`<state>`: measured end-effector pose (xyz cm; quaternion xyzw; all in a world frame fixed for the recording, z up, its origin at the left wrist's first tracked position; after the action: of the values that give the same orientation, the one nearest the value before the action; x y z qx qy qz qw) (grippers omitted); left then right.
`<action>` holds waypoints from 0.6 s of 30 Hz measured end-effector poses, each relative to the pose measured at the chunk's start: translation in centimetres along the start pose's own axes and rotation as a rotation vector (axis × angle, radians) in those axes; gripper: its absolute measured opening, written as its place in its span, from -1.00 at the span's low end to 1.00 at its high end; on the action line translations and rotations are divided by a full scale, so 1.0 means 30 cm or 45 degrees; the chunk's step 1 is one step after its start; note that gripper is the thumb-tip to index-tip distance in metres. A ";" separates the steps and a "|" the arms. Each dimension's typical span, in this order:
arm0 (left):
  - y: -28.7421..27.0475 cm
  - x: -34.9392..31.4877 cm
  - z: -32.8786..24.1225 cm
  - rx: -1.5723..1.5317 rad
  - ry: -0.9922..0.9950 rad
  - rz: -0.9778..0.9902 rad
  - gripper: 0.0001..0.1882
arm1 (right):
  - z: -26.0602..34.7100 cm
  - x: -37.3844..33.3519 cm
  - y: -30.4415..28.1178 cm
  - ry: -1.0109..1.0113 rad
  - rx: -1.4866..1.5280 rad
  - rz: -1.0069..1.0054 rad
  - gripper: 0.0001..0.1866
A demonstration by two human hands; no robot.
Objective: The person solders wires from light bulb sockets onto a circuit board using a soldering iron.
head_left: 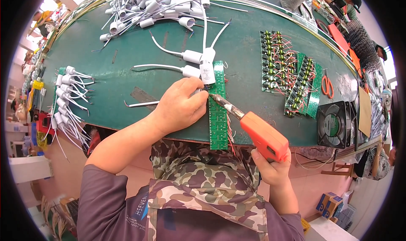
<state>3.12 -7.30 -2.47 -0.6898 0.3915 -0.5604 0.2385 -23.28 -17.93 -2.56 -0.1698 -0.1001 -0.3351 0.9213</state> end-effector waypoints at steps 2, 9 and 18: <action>-0.001 0.002 -0.003 0.000 -0.002 0.001 -0.81 | -0.006 -0.001 0.000 0.023 0.047 -0.026 -0.59; 0.000 0.000 -0.001 0.005 -0.001 0.000 -0.82 | -0.007 -0.001 -0.008 -0.028 -0.015 0.019 -0.60; 0.001 0.002 -0.002 0.014 0.004 0.000 -0.82 | 0.002 -0.014 -0.011 0.031 0.052 -0.044 -0.55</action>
<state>3.06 -7.35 -2.43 -0.6876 0.3888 -0.5636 0.2415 -23.80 -17.90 -2.54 -0.1453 -0.0985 -0.3508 0.9199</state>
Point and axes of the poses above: each hand's wrist, its own x-axis towards the middle knuckle, its own y-axis out of the palm, z = x × y, the point moved 2 cm from there along x, towards the middle knuckle, and after that the axes turned 2 degrees about -y, right-handed, at the moved point
